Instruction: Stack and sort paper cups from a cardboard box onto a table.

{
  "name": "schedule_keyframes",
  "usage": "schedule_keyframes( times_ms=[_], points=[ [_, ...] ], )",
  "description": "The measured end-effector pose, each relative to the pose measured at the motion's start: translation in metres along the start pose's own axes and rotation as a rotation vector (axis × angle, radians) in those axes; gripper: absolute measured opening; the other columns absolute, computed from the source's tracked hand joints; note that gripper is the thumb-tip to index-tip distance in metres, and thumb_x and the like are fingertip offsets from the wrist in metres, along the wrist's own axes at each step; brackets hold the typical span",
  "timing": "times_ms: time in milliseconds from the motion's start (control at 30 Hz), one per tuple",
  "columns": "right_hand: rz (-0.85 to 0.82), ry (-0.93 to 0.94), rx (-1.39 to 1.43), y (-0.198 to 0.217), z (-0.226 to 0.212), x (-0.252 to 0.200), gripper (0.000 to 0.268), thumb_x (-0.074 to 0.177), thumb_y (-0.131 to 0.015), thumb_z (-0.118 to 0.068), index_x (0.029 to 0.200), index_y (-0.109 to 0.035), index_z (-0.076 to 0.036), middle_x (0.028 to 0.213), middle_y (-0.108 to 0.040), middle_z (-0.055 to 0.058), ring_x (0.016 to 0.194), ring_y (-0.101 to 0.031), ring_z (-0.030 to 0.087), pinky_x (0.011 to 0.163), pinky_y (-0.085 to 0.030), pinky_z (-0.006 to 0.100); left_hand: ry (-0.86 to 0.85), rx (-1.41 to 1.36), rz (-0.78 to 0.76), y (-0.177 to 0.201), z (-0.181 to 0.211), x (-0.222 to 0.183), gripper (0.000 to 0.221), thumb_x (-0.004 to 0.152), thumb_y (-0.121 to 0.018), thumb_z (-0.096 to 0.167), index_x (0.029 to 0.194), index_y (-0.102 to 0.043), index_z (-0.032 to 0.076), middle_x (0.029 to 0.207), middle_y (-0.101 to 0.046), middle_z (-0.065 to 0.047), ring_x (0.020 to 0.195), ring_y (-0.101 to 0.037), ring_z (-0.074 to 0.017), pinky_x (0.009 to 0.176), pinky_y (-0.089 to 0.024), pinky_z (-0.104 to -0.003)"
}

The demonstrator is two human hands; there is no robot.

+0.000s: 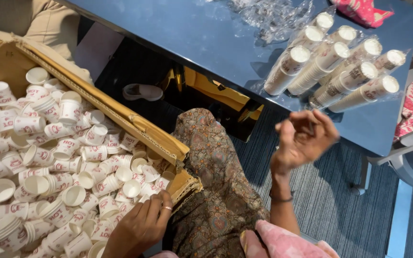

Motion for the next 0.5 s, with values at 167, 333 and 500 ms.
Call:
schedule_keyframes(
  times_ms=[167,333,500],
  points=[
    [-0.554,0.101,0.669,0.012,-0.111,0.01,0.031,0.094,-0.063,0.001,0.119,-0.052,-0.011,0.074,-0.064,0.0,0.052,-0.06,0.008,0.044,-0.057,0.022,0.006,0.051,0.053,0.008,0.0,0.005,0.034,0.087,-0.059,0.013,0.114,-0.064,-0.008,0.09,-0.068,-0.011,0.074,-0.065,-0.0142,0.065,-0.054,-0.023],
    [-0.656,0.309,1.405,0.055,-0.103,-0.027,0.026,0.09,-0.054,0.011,0.069,-0.054,-0.004,0.071,-0.052,0.003,0.049,-0.063,0.008,0.045,-0.068,0.032,0.026,0.035,0.04,0.004,0.002,0.0,0.027,0.088,-0.063,0.007,0.111,-0.067,-0.006,0.082,-0.066,-0.007,0.069,-0.064,-0.0124,0.059,-0.053,-0.023],
    [-0.73,0.248,1.481,0.029,-0.111,-0.02,0.022,0.094,-0.054,0.008,0.075,-0.05,-0.003,0.075,-0.05,0.005,0.048,-0.059,0.012,0.043,-0.064,0.031,0.048,0.036,0.108,-0.003,0.002,-0.002,0.021,0.089,-0.066,0.002,0.108,-0.069,-0.004,0.078,-0.068,-0.005,0.067,-0.067,-0.0097,0.053,-0.054,-0.02]
  ],
)
Point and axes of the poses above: each hand's wrist, its own x-axis towards the middle knuckle, its own y-axis out of the back of the hand, z = x × y, the point moved 1 cm from there along x, towards the middle knuckle
